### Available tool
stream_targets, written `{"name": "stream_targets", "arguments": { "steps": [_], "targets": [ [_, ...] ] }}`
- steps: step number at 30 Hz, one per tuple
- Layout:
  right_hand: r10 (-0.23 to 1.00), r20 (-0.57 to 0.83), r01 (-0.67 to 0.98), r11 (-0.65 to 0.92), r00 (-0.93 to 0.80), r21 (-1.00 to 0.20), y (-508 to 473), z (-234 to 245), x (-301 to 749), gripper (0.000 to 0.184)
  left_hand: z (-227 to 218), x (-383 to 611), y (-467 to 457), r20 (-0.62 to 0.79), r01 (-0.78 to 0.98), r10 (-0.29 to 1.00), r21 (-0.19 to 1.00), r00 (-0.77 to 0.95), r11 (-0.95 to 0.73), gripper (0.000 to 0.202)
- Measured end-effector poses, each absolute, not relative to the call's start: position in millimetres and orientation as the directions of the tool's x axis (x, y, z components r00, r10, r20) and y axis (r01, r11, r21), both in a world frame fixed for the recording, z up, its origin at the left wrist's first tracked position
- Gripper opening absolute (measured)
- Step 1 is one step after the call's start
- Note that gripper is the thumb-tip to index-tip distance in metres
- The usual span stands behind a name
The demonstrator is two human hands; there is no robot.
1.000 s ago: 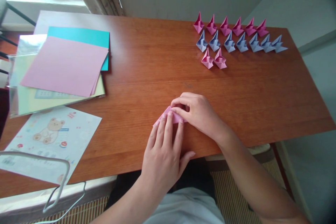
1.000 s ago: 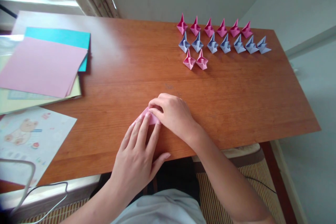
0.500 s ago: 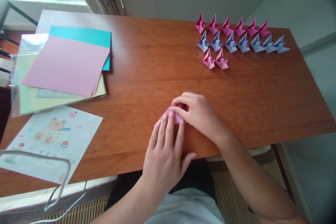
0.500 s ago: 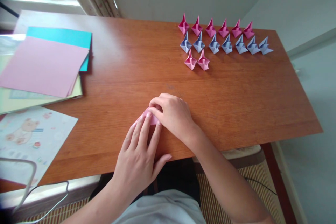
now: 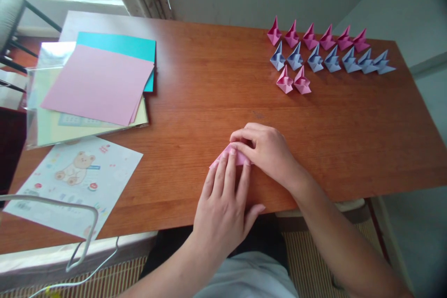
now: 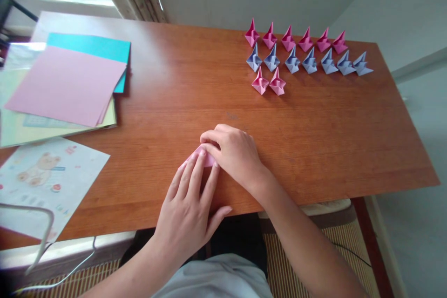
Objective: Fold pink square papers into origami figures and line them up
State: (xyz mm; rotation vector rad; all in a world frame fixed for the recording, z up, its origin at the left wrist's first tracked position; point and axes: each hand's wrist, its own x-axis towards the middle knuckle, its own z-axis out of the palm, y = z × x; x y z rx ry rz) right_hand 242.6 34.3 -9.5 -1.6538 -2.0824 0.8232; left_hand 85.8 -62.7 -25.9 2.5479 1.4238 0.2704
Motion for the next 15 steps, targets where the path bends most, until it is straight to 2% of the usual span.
{"name": "stream_targets", "arguments": {
  "steps": [15],
  "targets": [
    [0.973,-0.085,0.766,0.116,-0.217,-0.632,32.9,-11.8,240.5,0.009,-25.5,85.5,-63.2,0.054,0.813,0.853,0.277,0.519,-0.512,0.081]
  ]
}}
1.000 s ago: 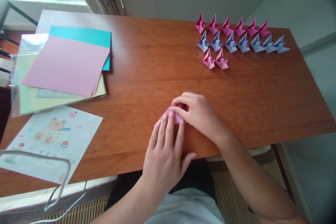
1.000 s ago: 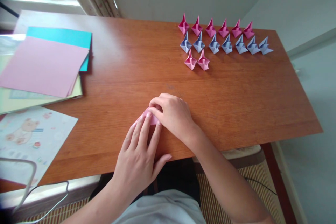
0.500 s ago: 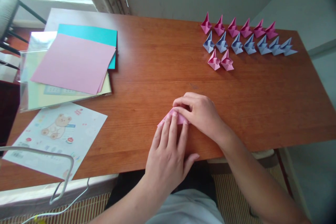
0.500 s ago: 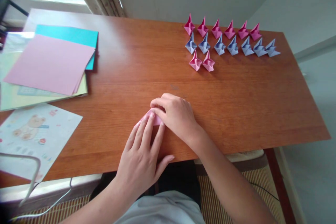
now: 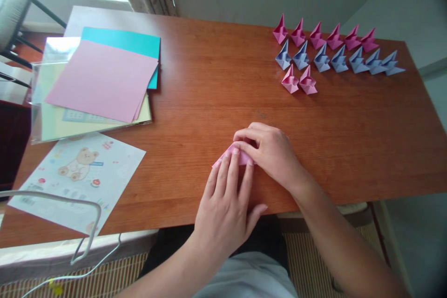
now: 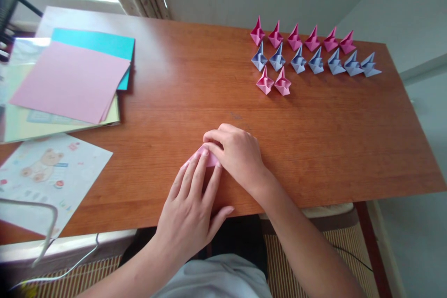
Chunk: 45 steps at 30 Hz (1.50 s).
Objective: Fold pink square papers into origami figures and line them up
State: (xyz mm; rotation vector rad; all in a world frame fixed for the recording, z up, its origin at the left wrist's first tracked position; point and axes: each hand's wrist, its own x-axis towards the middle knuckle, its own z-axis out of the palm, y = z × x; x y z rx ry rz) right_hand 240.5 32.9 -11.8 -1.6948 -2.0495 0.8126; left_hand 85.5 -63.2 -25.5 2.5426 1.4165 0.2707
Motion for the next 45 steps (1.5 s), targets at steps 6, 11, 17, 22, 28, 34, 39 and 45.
{"name": "stream_targets", "arguments": {
  "steps": [6,11,17,22,28,34,39,45],
  "targets": [
    [0.971,-0.091,0.771,0.117,-0.221,-0.625,32,-11,241,0.009,-25,86,-61,0.064,0.818,0.856,0.268,0.513,-0.51,0.082],
    [0.971,-0.075,0.775,0.133,-0.226,-0.617,32,-12,240,0.008,-22,84,-64,0.077,0.808,0.851,0.282,0.519,-0.518,0.078],
    [0.974,-0.06,0.783,0.14,-0.22,-0.606,31,-15,240,0.006,-17,80,-85,0.097,0.782,0.828,0.284,0.552,-0.554,0.066],
    [0.973,-0.054,0.779,0.146,-0.225,-0.609,31,-16,240,0.006,-16,73,-92,0.09,0.799,0.846,0.289,0.525,-0.527,0.068],
    [0.97,-0.053,0.779,0.157,-0.237,-0.607,31,-16,241,0.006,-21,67,-88,0.084,0.799,0.847,0.293,0.525,-0.525,0.07],
    [0.97,-0.057,0.779,0.154,-0.236,-0.608,32,-15,240,0.006,-18,66,-86,0.098,0.795,0.844,0.294,0.527,-0.531,0.068],
    [0.971,-0.058,0.778,0.149,-0.232,-0.611,31,-15,241,0.006,-13,74,-72,0.139,0.802,0.839,0.245,0.526,-0.544,0.068],
    [0.97,-0.054,0.773,0.153,-0.235,-0.616,31,-14,241,0.008,-19,87,-56,0.113,0.824,0.857,0.239,0.502,-0.514,0.069]
  ]
}}
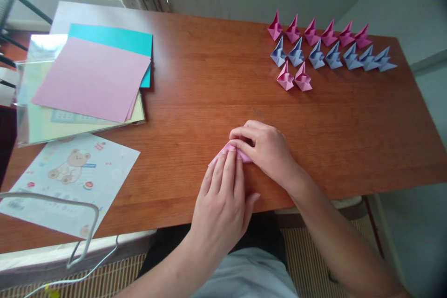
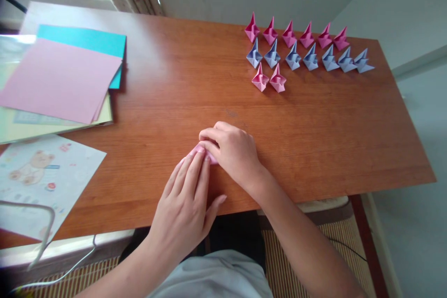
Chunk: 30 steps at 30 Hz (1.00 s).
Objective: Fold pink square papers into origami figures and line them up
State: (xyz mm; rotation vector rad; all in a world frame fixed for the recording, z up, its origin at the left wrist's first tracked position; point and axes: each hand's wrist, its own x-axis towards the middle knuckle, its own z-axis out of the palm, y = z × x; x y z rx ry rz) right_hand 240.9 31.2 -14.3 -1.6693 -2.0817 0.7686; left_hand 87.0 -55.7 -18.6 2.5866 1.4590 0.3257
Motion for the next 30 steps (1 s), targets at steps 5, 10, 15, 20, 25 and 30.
{"name": "stream_targets", "arguments": {
  "steps": [5,10,15,20,25,30],
  "targets": [
    [0.97,-0.05,0.775,0.157,-0.236,-0.612,31.9,-14.7,241.2,0.008,-18.7,87.2,-56.7,0.089,0.818,0.849,0.232,0.52,-0.526,0.071],
    [0.971,-0.054,0.778,0.152,-0.232,-0.609,32.1,-13.5,241.2,0.008,-19.2,85.6,-57.8,0.087,0.807,0.834,0.217,0.544,-0.549,0.08],
    [0.972,-0.068,0.778,0.136,-0.224,-0.613,32.8,-12.5,241.2,0.008,-22.5,85.9,-58.1,0.07,0.807,0.828,0.191,0.557,-0.559,0.086],
    [0.973,-0.066,0.772,0.133,-0.22,-0.621,32.7,-13.6,241.2,0.008,-24.8,85.8,-58.3,0.065,0.804,0.823,0.179,0.565,-0.566,0.088],
    [0.972,-0.059,0.768,0.141,-0.226,-0.624,31.9,-13.7,241.0,0.009,-27.0,84.4,-58.7,0.063,0.806,0.828,0.198,0.558,-0.558,0.086],
    [0.974,-0.055,0.769,0.138,-0.22,-0.624,31.0,-13.5,240.3,0.01,-26.9,83.4,-58.7,0.05,0.803,0.827,0.213,0.56,-0.557,0.087]
  ]
}}
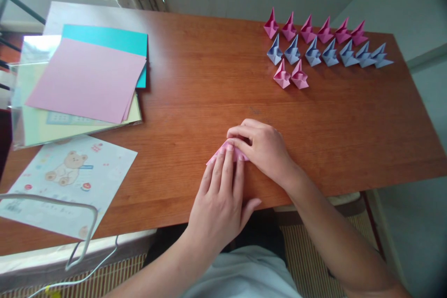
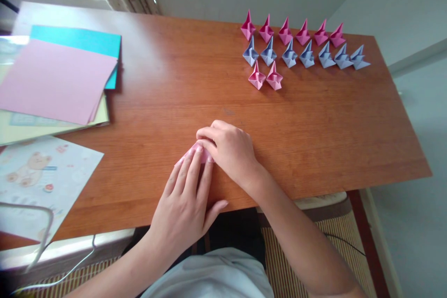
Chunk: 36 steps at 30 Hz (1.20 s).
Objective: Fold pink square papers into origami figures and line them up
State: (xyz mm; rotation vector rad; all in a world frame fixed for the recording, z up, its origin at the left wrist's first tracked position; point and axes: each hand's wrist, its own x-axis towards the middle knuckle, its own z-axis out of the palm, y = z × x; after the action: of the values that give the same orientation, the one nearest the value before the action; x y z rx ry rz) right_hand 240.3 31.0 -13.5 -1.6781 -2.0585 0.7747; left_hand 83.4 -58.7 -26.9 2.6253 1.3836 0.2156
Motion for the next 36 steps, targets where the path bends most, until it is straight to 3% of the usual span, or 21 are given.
{"name": "stream_targets", "arguments": {
  "steps": [16,19,22,31,36],
  "targets": [
    [0.969,-0.018,0.721,0.17,-0.245,-0.672,28,-14,244,0.01,-27,84,-58,0.104,0.796,0.822,0.206,0.56,-0.569,0.088],
    [0.987,0.051,0.707,0.147,-0.154,-0.692,19,-16,249,0.012,-28,84,-58,0.106,0.794,0.821,0.211,0.561,-0.57,0.089],
    [0.993,0.109,0.765,0.108,-0.049,-0.635,2,-17,249,0.013,-28,84,-57,0.116,0.79,0.818,0.214,0.563,-0.574,0.089],
    [0.991,0.136,0.827,0.083,-0.007,-0.557,-30,-21,231,0.01,-18,66,-42,0.176,0.726,0.759,0.222,0.627,-0.651,0.065],
    [0.987,0.162,0.876,0.065,0.015,-0.478,-32,-24,227,0.011,-17,63,-40,0.169,0.726,0.75,0.189,0.64,-0.662,0.067]
  ]
}}
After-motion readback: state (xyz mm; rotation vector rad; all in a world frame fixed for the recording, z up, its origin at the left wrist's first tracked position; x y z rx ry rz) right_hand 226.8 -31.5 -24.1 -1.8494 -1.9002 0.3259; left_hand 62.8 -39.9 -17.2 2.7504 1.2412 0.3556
